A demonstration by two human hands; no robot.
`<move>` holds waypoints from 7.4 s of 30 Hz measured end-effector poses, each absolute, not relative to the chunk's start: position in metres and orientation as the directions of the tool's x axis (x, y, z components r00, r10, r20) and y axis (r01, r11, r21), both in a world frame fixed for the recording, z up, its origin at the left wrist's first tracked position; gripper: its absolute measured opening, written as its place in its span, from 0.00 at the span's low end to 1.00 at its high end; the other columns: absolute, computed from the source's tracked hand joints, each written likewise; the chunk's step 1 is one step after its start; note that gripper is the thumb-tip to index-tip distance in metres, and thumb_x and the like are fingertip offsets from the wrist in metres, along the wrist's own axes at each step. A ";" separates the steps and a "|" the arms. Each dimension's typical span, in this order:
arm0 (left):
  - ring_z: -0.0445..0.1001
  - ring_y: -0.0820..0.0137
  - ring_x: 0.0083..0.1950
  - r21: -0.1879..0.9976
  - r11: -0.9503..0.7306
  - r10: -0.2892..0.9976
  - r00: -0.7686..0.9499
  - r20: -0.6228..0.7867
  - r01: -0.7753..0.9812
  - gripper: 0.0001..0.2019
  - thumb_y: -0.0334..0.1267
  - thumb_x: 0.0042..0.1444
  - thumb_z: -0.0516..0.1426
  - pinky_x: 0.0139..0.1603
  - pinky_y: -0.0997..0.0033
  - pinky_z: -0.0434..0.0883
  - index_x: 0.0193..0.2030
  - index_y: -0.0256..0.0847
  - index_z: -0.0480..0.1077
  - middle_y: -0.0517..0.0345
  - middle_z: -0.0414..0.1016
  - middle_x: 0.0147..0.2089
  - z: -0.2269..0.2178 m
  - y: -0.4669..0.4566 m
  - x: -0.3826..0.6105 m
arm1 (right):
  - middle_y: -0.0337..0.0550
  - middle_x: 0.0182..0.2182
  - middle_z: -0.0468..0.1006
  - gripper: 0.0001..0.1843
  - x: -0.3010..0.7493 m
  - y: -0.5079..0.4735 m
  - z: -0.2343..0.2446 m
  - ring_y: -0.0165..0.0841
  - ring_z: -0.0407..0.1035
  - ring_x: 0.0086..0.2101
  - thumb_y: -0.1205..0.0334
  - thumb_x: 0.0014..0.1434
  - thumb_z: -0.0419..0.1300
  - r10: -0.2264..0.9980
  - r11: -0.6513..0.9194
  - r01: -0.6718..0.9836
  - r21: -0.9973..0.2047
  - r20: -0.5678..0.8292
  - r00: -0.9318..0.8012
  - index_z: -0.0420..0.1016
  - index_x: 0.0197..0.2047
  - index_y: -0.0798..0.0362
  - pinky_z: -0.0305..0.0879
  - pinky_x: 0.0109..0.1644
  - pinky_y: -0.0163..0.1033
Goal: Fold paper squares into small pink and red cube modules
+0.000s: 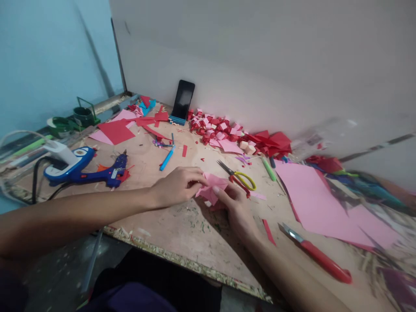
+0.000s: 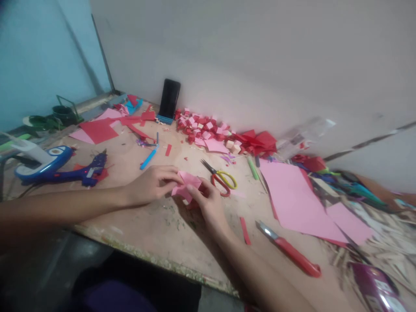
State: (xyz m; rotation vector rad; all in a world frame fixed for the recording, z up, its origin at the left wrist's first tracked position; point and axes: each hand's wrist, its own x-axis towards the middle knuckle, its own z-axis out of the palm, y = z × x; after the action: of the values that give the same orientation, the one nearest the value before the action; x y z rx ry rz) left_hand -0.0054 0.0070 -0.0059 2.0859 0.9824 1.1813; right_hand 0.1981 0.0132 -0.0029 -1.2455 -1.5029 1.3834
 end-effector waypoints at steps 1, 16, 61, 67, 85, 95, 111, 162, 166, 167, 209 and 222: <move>0.76 0.70 0.41 0.734 -0.595 0.798 0.346 0.493 0.327 0.12 0.23 0.61 0.55 0.45 0.70 0.71 0.40 0.37 0.80 0.55 0.79 0.40 -0.005 0.007 -0.005 | 0.45 0.32 0.81 0.18 0.198 0.013 -0.002 0.35 0.71 0.29 0.48 0.56 0.70 0.961 -0.043 0.178 -0.983 -0.089 -0.263 0.81 0.42 0.53 0.71 0.29 0.38; 0.78 0.64 0.52 0.568 -0.647 0.762 0.456 0.460 0.508 0.20 0.21 0.60 0.51 0.54 0.63 0.74 0.50 0.43 0.78 0.53 0.78 0.53 -0.018 0.012 -0.012 | 0.40 0.25 0.76 0.18 0.202 0.017 -0.016 0.31 0.66 0.23 0.48 0.54 0.70 0.966 -0.139 0.108 -0.984 -0.159 -0.205 0.78 0.30 0.55 0.66 0.26 0.35; 0.80 0.66 0.38 0.970 -0.208 0.963 0.199 0.180 0.130 0.10 0.44 0.58 0.65 0.39 0.70 0.74 0.36 0.39 0.83 0.53 0.85 0.38 -0.017 0.018 -0.010 | 0.36 0.26 0.79 0.26 0.196 0.015 0.002 0.31 0.71 0.23 0.53 0.55 0.71 0.963 -0.178 -0.089 -0.980 -0.155 -0.219 0.78 0.57 0.46 0.69 0.27 0.35; 0.73 0.74 0.25 0.997 -0.076 0.992 0.101 0.075 0.008 0.11 0.43 0.56 0.65 0.23 0.78 0.67 0.35 0.37 0.82 0.55 0.82 0.31 -0.013 0.020 -0.009 | 0.42 0.47 0.82 0.33 0.200 0.018 0.001 0.34 0.77 0.34 0.62 0.52 0.72 0.989 -0.104 -0.076 -0.992 -0.095 -0.112 0.75 0.62 0.41 0.70 0.33 0.35; 0.65 0.76 0.21 0.996 -0.082 0.989 0.119 0.085 -0.027 0.12 0.45 0.53 0.67 0.20 0.78 0.60 0.32 0.37 0.82 0.60 0.72 0.22 -0.018 0.021 -0.009 | 0.45 0.35 0.84 0.10 0.202 0.018 -0.010 0.37 0.74 0.34 0.54 0.50 0.75 0.998 -0.019 -0.009 -1.000 -0.019 -0.068 0.87 0.34 0.50 0.71 0.37 0.43; 0.78 0.67 0.33 0.948 -0.235 0.972 0.060 0.227 0.214 0.12 0.47 0.56 0.65 0.30 0.73 0.72 0.34 0.39 0.83 0.51 0.83 0.35 -0.019 0.019 -0.006 | 0.46 0.32 0.84 0.10 0.199 0.014 -0.013 0.40 0.75 0.34 0.54 0.51 0.74 0.997 0.059 0.075 -0.995 0.062 0.036 0.87 0.34 0.50 0.73 0.39 0.45; 0.79 0.72 0.37 0.968 -0.251 0.968 -0.003 0.251 0.000 0.11 0.32 0.52 0.66 0.39 0.74 0.75 0.38 0.39 0.68 0.59 0.77 0.36 -0.011 0.010 0.002 | 0.33 0.28 0.78 0.23 0.188 0.006 -0.003 0.30 0.70 0.26 0.61 0.51 0.74 0.997 0.004 -0.085 -0.996 0.011 -0.078 0.74 0.49 0.45 0.67 0.31 0.35; 0.81 0.68 0.40 0.942 -0.332 0.929 0.195 0.315 0.058 0.07 0.36 0.60 0.62 0.40 0.70 0.76 0.40 0.39 0.83 0.54 0.84 0.40 -0.010 0.005 -0.004 | 0.43 0.28 0.81 0.10 0.196 0.006 0.000 0.35 0.69 0.29 0.55 0.56 0.68 0.959 0.108 0.258 -0.960 0.032 -0.282 0.84 0.32 0.54 0.65 0.36 0.40; 0.81 0.67 0.41 0.921 -0.368 0.918 0.209 0.337 0.132 0.07 0.35 0.61 0.62 0.41 0.69 0.75 0.39 0.39 0.82 0.54 0.84 0.39 -0.004 0.003 -0.004 | 0.43 0.28 0.80 0.11 0.195 0.004 0.002 0.36 0.69 0.30 0.54 0.57 0.67 0.965 0.131 0.305 -0.943 0.050 -0.257 0.83 0.31 0.54 0.65 0.37 0.41; 0.80 0.67 0.40 0.918 -0.369 0.918 0.209 0.336 0.145 0.07 0.35 0.60 0.62 0.41 0.70 0.75 0.38 0.38 0.82 0.54 0.84 0.39 -0.003 0.002 -0.004 | 0.43 0.28 0.80 0.12 0.195 0.004 0.003 0.36 0.68 0.30 0.54 0.57 0.67 0.966 0.140 0.317 -0.938 0.059 -0.252 0.83 0.30 0.54 0.65 0.36 0.41; 0.77 0.69 0.34 0.965 -0.234 0.932 0.312 0.187 0.120 0.07 0.37 0.58 0.63 0.35 0.72 0.72 0.32 0.36 0.80 0.55 0.82 0.32 -0.009 0.007 -0.005 | 0.40 0.21 0.71 0.20 0.195 0.004 0.003 0.30 0.59 0.24 0.46 0.55 0.69 0.931 0.003 0.290 -0.957 -0.103 -0.350 0.80 0.26 0.57 0.56 0.28 0.37; 0.76 0.70 0.32 0.981 -0.177 0.928 0.347 0.138 0.082 0.09 0.39 0.59 0.63 0.33 0.73 0.71 0.33 0.35 0.80 0.54 0.80 0.31 -0.007 0.005 -0.003 | 0.41 0.23 0.74 0.17 0.198 0.007 0.004 0.32 0.63 0.26 0.49 0.56 0.69 0.927 0.013 0.259 -0.966 -0.086 -0.366 0.80 0.28 0.55 0.58 0.31 0.38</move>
State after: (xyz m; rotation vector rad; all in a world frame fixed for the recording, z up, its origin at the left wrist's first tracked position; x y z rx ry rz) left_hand -0.0026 0.0048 -0.0070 1.5528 0.9445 1.0028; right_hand 0.1981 0.0067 0.0042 -1.2249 -1.6766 1.3854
